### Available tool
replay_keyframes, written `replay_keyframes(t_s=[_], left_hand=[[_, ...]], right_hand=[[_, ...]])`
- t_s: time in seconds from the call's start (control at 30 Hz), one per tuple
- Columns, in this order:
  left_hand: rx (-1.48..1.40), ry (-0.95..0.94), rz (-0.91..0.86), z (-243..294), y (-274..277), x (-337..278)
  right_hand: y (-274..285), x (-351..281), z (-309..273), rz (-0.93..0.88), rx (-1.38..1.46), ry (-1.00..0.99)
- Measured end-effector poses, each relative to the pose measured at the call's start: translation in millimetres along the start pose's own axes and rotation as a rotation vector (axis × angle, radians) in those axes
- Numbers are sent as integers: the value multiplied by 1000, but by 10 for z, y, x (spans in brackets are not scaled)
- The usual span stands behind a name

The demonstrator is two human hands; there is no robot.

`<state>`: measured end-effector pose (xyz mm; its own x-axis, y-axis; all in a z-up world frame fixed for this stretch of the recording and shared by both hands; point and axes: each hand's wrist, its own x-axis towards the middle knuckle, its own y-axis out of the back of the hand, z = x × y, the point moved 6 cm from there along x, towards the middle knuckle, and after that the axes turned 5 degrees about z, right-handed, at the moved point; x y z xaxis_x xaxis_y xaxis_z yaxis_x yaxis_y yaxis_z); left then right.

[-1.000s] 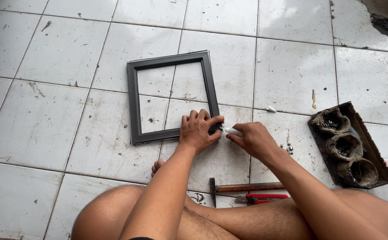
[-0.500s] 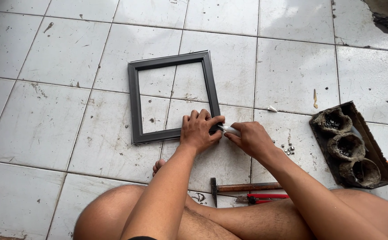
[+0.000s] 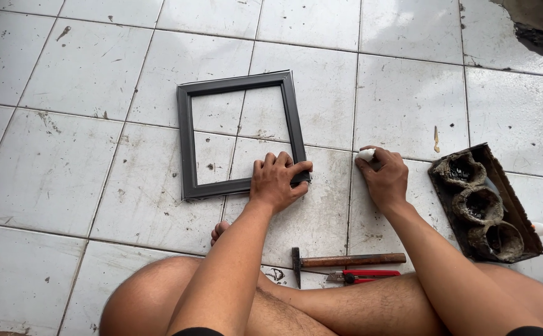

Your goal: Assembling a picture frame by applying glue to the corners and securing the joints with a hammer.

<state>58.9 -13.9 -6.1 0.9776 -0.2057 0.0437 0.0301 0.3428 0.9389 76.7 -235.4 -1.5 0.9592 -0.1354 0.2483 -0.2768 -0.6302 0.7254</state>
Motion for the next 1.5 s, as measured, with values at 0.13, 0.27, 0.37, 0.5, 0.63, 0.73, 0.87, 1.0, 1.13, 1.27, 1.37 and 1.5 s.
replay_keyframes(t_s=[0.13,0.27,0.37,0.5,0.63,0.73,0.87,1.0,1.13,1.27,1.37,1.5], left_hand=[[2,1,13,5,8,-3],[-5,2,9,4,13,12],[-1,0,4,27,-10,-17],[22,11,7,9,15,3],[6,13,-22,-7,28,23],[9,11,-13,3,36,6],[-9,9,-29,2,-8,-6],[1,-1,-47,-12,12,-18],[7,-40,-76,-10,74,-26],[20,-47,-195,-150,83,48],[67,-40,-272,-220,164,54],[35,-37,-319,-251,341,-52]], right_hand=[[175,-238,-357,174,47,-27],[-182,-395,-653,-220,127,-229],[-384,-338,-751,-413,-57,-197],[-566,-202,-732,-442,-157,-220],[-476,-160,-843,-432,-174,-246],[-435,-205,-771,-467,-92,-232],[-308,-319,-565,-510,-2,-303],[137,-497,-767,-518,120,-442],[165,-802,-346,-472,106,-504],[74,-967,-196,-448,81,-505],[111,-998,-338,-464,87,-437],[165,-1023,-464,-463,130,-392]])
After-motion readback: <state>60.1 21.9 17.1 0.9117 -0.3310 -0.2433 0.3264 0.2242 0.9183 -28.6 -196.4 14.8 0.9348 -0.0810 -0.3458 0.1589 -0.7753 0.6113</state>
